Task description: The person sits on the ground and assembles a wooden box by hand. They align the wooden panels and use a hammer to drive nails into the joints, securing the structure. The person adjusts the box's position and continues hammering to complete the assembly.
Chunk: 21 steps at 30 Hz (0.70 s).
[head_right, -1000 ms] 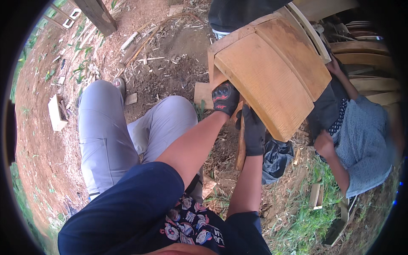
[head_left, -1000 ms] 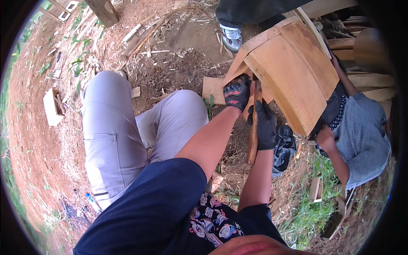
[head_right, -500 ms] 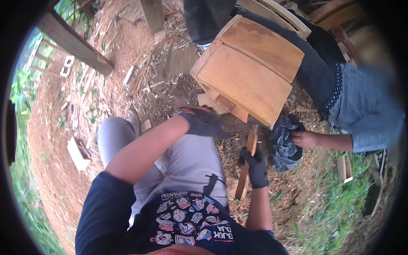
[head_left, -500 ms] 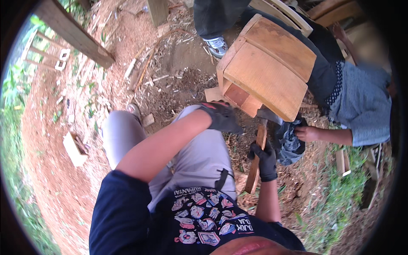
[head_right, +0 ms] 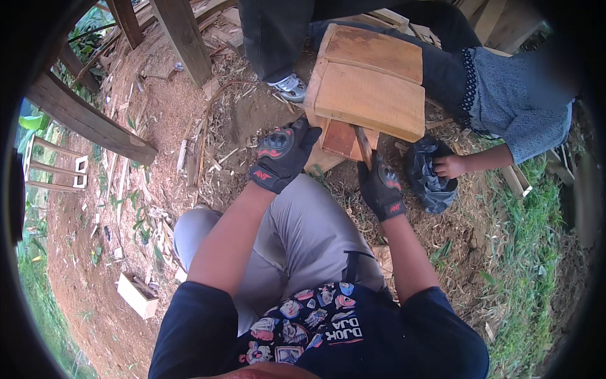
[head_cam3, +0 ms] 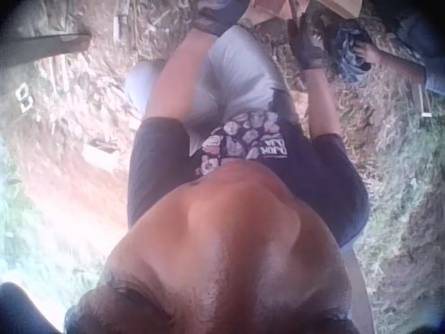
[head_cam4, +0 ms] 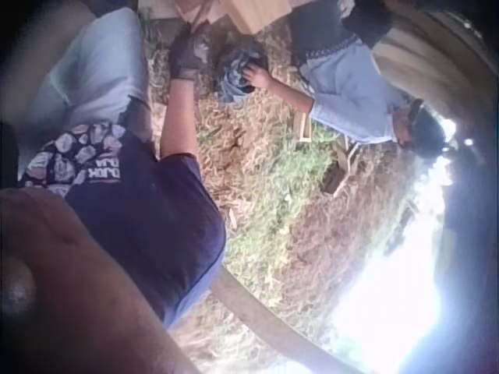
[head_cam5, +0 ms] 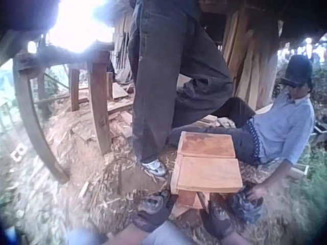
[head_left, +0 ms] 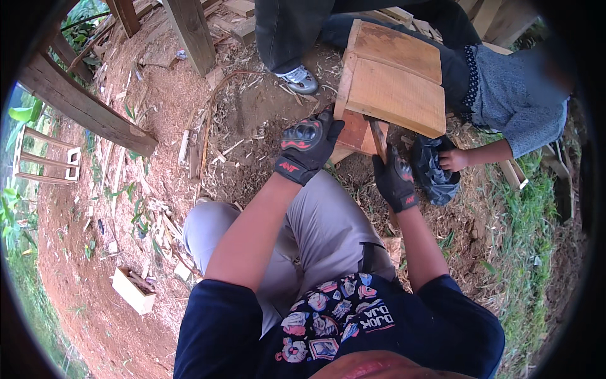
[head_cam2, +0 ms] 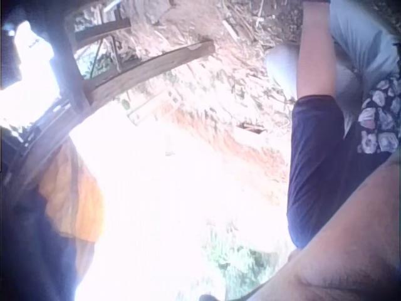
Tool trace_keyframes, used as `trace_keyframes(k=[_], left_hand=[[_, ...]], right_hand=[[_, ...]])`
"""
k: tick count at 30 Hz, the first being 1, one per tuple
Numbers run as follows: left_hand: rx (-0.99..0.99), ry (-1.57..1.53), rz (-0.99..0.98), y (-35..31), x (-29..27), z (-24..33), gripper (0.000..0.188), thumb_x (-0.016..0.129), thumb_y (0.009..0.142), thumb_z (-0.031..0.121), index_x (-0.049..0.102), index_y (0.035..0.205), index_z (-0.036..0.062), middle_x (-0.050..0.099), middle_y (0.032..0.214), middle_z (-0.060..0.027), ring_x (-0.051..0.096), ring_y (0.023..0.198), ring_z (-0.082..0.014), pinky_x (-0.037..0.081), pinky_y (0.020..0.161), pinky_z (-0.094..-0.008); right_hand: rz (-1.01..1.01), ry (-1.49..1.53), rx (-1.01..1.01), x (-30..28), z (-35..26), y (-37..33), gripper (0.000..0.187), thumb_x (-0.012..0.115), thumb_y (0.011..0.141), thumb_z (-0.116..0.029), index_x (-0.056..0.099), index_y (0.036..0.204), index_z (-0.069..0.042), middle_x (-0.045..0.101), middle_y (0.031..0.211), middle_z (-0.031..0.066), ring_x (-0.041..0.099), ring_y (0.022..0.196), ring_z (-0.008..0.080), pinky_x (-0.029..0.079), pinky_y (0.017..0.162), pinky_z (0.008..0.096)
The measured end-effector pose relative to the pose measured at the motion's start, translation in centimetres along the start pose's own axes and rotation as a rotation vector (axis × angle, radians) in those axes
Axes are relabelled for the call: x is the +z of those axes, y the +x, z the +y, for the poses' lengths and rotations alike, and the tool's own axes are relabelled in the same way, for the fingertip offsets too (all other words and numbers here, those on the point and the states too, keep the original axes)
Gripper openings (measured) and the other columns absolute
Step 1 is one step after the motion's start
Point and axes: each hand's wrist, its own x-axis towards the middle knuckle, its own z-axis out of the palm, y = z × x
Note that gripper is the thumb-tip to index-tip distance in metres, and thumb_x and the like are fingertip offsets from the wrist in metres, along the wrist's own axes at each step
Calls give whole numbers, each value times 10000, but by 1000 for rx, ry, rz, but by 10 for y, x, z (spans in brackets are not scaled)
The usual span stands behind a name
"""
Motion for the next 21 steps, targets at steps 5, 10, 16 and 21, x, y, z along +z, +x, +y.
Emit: trace_keyframes(k=[5, 10, 16, 21], left_hand=[[81, 3, 71, 5, 0, -5, 408, 616, 1032, 397, 710, 1276, 85, 760, 924, -184, 738, 813, -392, 580, 703, -520], [72, 45, 43, 4, 5, -17, 435, 615, 1028, 384, 693, 1311, 63, 762, 924, -186, 743, 827, -380, 584, 721, -517], [-6, -31, -61, 7, 2, -15, 401, 540, 1070, 423, 695, 1272, 114, 754, 1011, -202, 717, 934, -422, 560, 809, -536], [26, -18, -26, 4, 4, -19, 406, 532, 1073, 425, 696, 1260, 104, 758, 1023, -195, 713, 946, -431, 557, 822, -537]], right_hand=[[-81, -78, 81, 15, -30, 41, 447, 589, 1047, -350, 587, 1340, -12, 733, 1064, 289, 718, 956, 485, 567, 817, 587], [-126, -78, 205, 13, -63, 38, 380, 595, 1037, -351, 596, 1231, -24, 737, 1047, 282, 717, 980, 483, 564, 851, 586], [-199, -146, 173, 30, -49, 42, 412, 591, 1047, -348, 595, 1293, -18, 738, 1038, 276, 718, 971, 479, 561, 847, 585], [-83, -56, 192, 10, -68, 36, 409, 583, 1050, -340, 593, 1303, -19, 736, 1025, 284, 718, 970, 478, 561, 848, 583]])
